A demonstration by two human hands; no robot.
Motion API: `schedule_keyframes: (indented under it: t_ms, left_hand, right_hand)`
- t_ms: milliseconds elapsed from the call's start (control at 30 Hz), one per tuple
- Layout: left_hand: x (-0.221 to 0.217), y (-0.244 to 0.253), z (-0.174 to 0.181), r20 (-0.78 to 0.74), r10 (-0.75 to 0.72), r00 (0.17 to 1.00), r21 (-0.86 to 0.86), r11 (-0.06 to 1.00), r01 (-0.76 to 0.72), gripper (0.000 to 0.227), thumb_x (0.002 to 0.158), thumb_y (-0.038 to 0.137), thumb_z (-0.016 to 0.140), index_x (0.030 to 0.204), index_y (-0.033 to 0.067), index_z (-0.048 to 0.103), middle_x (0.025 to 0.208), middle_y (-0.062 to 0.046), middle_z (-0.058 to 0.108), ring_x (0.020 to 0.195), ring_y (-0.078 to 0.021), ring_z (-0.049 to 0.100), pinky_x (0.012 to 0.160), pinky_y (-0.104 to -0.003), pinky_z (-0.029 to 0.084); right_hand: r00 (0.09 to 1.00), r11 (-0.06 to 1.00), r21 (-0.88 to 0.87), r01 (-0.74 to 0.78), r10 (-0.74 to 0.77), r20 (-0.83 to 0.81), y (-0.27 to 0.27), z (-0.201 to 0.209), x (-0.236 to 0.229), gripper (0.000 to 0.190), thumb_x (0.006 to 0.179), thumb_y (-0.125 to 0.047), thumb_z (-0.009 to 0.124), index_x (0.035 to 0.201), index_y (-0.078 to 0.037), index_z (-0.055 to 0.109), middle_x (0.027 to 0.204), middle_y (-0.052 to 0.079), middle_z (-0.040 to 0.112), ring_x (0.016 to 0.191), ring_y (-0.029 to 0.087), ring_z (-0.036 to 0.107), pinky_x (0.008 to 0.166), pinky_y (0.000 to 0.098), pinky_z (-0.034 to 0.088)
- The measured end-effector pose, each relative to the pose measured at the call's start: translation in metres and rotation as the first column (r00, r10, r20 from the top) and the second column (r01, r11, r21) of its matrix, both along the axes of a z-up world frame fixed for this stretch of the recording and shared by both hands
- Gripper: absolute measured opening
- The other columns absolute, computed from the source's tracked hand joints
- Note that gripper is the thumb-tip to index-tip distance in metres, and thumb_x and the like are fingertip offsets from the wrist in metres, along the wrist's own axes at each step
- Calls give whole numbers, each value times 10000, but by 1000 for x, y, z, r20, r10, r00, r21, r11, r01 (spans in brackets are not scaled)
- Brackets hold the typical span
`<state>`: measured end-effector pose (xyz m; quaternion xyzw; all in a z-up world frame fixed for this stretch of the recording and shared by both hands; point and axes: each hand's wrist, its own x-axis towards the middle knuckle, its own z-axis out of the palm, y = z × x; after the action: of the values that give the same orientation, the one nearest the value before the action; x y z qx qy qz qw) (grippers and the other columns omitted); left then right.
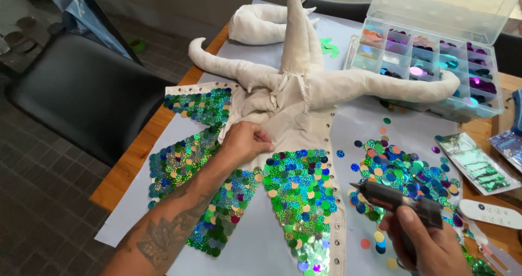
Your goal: Gluing decorative sequins onto a fabric garment or accessory using a hot glue gun.
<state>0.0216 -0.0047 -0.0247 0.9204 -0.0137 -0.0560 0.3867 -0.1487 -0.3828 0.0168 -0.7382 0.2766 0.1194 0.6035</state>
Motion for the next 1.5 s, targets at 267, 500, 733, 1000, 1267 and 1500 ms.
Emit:
schedule_keyframes:
  t_ms: [267, 500, 733, 1000, 1267, 1500]
  left_hand:
    - [-49, 8, 25, 475, -291, 830, 49, 951, 305, 183, 890, 23, 632, 979, 62, 787, 929, -129, 739, 894, -296, 719, 820, -392, 569]
    - [-62, 3, 34, 520, -467, 715, 296, 884, 362, 368, 714, -19, 691, 1050, 92, 788, 926, -100, 673, 949, -304, 650, 832, -416, 536]
    - [-58, 0, 27, 502, -515, 695, 384, 853, 354, 449, 599, 13, 752, 1032, 122, 797, 916, -88, 636, 937, -292, 622, 806, -408, 524]
    - [-57, -5, 30, 497, -514, 699, 406, 850, 336, 411, 624, -5, 731, 1012, 115, 797, 921, -82, 644, 934, -285, 627, 812, -410, 526]
    - [-57, -10, 36, 432, -500, 751, 419, 848, 323, 445, 719, -5, 685, 1103, 201, 776, 915, -70, 639, 932, -296, 614, 798, -440, 511]
    - [-46, -3, 45, 379, -700, 605, 624, 676, 392, 518, 690, 35, 686, 1185, 185, 713, 954, -82, 617, 950, -301, 603, 782, -442, 502]
  right_hand:
    - [984, 999, 33, 22, -27, 178, -69, -51, -8, 545, 1034, -401, 581, 1380, 9, 676, 850, 177, 696, 480, 189, 513, 393, 329, 372]
    - [986, 998, 38, 43, -49, 157, -78, -64, -8, 558, 1027, -399, 589, 1386, 25, 645, 878, 196, 715, 494, 217, 534, 399, 356, 381]
    - [982, 998, 44, 52, -59, 181, -78, -63, -11, 550, 1032, -405, 592, 1386, 10, 662, 879, 175, 698, 536, 195, 545, 422, 334, 407]
    - [942, 957, 194, 215, -256, 218, -98, -71, -17, 531, 967, -395, 529, 1313, 4, 585, 905, 175, 686, 619, 196, 653, 469, 342, 516]
    - [911, 908, 412, -80, -101, 399, -143, -128, -30, 670, 1031, -486, 653, 1153, 167, 565, 681, 218, 508, 408, 252, 446, 307, 347, 312]
    - [914, 947, 314, 60, -178, 364, -124, -103, -27, 631, 964, -430, 690, 1343, 66, 604, 872, 244, 728, 450, 233, 543, 339, 331, 404]
